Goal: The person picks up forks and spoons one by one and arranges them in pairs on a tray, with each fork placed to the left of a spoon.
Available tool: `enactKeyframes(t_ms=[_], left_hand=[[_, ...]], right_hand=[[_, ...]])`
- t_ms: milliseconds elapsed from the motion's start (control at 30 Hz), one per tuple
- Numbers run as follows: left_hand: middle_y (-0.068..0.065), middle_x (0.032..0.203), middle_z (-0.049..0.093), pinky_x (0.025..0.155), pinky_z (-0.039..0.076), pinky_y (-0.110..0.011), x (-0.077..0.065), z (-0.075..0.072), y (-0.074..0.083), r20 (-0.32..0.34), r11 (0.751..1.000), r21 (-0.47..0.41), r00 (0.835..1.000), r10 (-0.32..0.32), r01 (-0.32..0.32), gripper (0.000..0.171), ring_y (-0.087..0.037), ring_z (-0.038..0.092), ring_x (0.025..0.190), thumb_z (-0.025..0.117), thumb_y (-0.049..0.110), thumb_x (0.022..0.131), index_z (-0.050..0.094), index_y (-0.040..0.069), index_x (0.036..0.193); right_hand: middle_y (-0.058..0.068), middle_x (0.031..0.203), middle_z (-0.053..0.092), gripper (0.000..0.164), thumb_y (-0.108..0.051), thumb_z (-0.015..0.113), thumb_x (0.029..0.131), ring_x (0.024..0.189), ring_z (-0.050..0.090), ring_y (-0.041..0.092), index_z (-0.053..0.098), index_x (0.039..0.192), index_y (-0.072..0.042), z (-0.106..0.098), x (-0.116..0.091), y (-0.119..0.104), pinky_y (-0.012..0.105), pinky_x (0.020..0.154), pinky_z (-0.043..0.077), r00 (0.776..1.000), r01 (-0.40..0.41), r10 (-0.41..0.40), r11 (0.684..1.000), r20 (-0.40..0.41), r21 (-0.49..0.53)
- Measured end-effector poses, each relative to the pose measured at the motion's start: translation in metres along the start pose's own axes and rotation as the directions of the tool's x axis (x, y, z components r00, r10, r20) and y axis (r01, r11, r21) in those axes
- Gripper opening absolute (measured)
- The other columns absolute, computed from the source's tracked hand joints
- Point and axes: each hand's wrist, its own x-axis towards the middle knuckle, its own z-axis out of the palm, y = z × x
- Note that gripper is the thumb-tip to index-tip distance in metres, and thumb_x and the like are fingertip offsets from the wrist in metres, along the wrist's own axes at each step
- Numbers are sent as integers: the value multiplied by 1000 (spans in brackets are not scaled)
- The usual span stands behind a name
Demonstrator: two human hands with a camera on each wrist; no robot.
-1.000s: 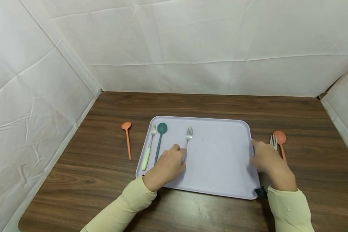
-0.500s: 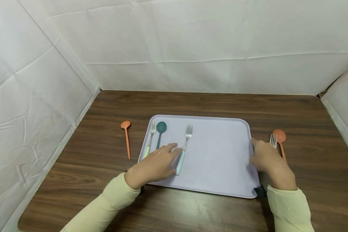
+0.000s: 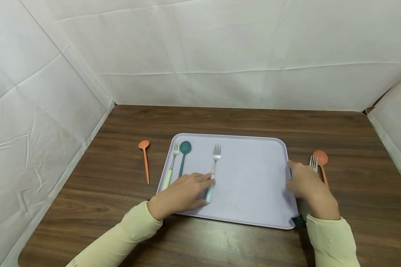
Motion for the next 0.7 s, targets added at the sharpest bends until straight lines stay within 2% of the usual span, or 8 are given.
enactKeyframes(t_ms=[233,400,700], left_hand=[[-8,131,53,76,49,-37,6,3,3,-30,999,35,1000,-4,5,58,-22,55,110,68,42,81,54,11,128],[-7,129,54,76,49,-37,6,2,3,-37,1000,18,999,-11,11,61,-22,56,107,68,44,80,53,11,130],[-4,113,62,75,49,-33,1,2,-3,-163,998,-61,986,-41,31,47,-18,61,93,64,30,84,58,9,125]], right_hand=[[10,65,51,65,2,52,74,40,52,12,29,132,21,0,0,0,32,41,42,1000,0,0,1000,-3,-5],[10,65,50,64,2,51,74,40,53,12,29,131,21,0,0,-1,32,41,42,1000,4,-4,1000,-7,-5],[10,65,50,64,3,51,74,40,53,12,28,132,21,0,-1,-1,32,41,43,1000,1,-1,1000,-2,-4]])
